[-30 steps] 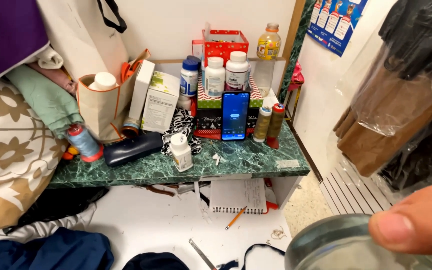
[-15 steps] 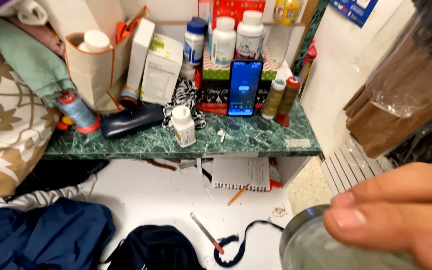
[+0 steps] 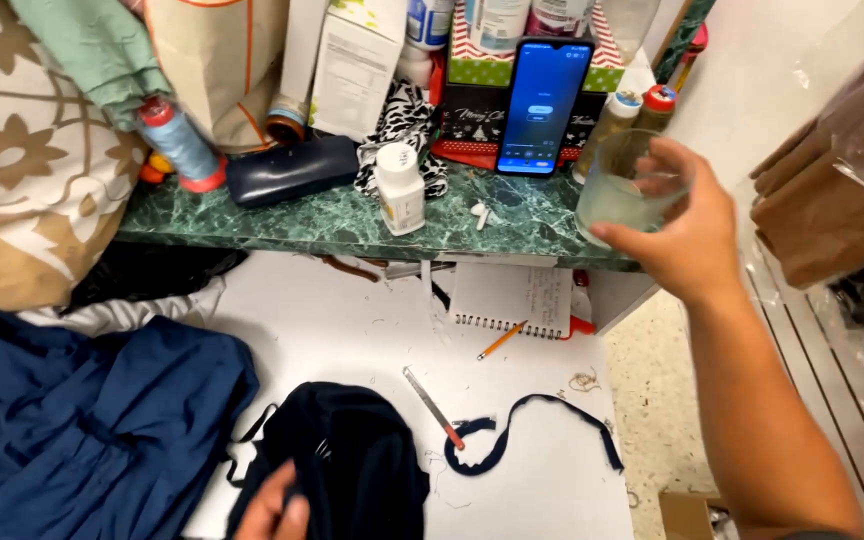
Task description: Inspecting a blue garment and using a small tool to remove loose threads or labels.
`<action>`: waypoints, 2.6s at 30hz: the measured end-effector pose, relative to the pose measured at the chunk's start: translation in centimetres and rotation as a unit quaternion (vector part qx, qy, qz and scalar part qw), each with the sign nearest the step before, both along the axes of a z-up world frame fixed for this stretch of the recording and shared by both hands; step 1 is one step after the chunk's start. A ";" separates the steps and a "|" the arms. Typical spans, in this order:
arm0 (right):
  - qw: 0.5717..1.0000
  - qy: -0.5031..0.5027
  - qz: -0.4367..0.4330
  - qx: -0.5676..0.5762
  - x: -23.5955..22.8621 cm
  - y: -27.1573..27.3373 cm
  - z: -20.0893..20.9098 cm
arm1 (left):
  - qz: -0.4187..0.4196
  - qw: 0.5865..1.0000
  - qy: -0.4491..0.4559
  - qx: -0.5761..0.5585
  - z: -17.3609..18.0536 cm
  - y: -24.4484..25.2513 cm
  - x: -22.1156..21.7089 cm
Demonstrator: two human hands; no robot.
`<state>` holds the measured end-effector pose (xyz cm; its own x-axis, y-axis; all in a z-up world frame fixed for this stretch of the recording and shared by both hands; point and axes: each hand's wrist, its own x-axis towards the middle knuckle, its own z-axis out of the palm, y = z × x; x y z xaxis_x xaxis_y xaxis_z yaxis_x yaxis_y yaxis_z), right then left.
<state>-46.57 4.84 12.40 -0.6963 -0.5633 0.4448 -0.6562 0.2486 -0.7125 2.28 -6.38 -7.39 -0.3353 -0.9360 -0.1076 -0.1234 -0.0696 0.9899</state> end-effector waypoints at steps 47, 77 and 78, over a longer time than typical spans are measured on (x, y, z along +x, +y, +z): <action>0.951 -0.183 0.129 0.214 15.0 -0.6 -18.3 | -0.169 0.964 0.197 -0.055 -0.5 3.9 -6.8; 0.942 0.114 0.296 0.107 20.7 -3.5 -13.8 | 0.022 0.852 0.520 0.060 5.1 4.7 -7.3; 0.954 0.128 0.261 0.077 20.1 -3.4 -13.5 | 0.012 0.852 0.519 0.060 5.8 4.6 -7.2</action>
